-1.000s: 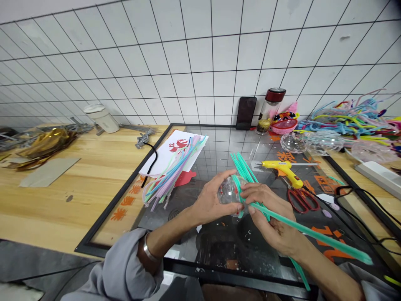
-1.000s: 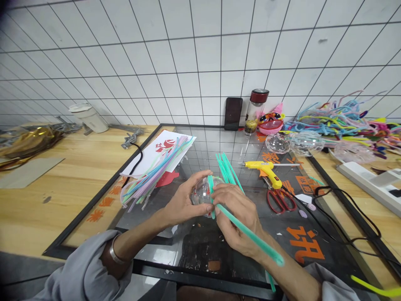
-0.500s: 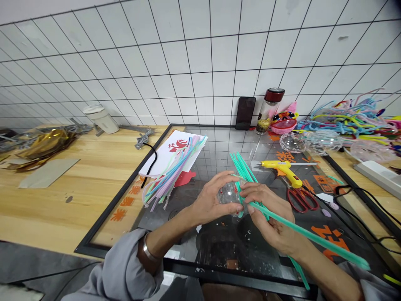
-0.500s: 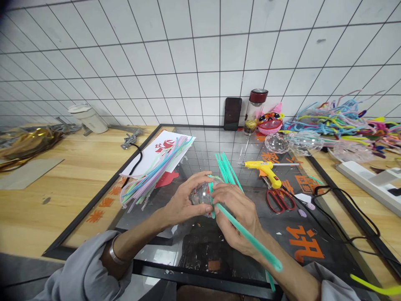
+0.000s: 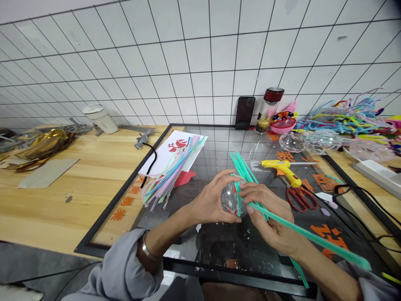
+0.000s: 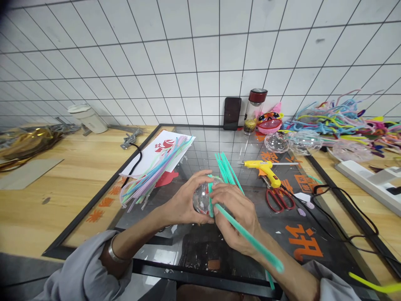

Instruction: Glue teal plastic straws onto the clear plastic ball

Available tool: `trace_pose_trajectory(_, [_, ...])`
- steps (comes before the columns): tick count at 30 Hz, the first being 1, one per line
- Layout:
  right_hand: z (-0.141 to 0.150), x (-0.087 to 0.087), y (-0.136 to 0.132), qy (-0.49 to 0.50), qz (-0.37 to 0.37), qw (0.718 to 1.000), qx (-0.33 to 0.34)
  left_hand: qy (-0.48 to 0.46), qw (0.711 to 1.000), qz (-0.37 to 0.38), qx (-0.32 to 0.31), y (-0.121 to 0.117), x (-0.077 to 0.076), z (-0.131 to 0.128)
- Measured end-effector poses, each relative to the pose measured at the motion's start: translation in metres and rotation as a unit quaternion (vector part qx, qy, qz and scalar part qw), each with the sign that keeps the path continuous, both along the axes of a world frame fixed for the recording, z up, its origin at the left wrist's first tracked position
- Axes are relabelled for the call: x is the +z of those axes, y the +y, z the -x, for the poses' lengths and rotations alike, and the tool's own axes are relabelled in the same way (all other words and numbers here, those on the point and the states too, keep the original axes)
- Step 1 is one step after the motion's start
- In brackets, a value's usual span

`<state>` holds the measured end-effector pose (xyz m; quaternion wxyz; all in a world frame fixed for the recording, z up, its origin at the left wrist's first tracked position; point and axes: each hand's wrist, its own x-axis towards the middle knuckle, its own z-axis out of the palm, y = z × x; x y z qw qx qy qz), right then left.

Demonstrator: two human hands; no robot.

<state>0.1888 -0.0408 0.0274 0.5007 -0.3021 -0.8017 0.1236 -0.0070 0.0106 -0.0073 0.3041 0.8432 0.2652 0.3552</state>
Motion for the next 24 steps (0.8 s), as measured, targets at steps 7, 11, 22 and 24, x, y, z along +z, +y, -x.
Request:
trace_pose_trajectory(7, [-0.001, -0.005, 0.001, -0.009, -0.027, 0.999, 0.02, -0.022, 0.999, -0.047, 0.008, -0.001, -0.002, -0.003])
trace_pose_trajectory(11, [-0.007, -0.01, -0.002, 0.021, -0.026, 0.999, 0.011, -0.029, 0.994, -0.101, 0.008, 0.0, -0.005, -0.001])
trace_pose_trajectory(22, [-0.01, -0.02, 0.016, 0.259, 0.342, 0.903, -0.001, 0.034, 0.952, -0.301, -0.043, -0.003, -0.001, 0.008])
trace_pose_trajectory(24, [-0.008, -0.017, 0.015, 0.26, 0.383, 0.886, 0.023, 0.034, 0.938, -0.342, -0.042, -0.003, -0.001, 0.005])
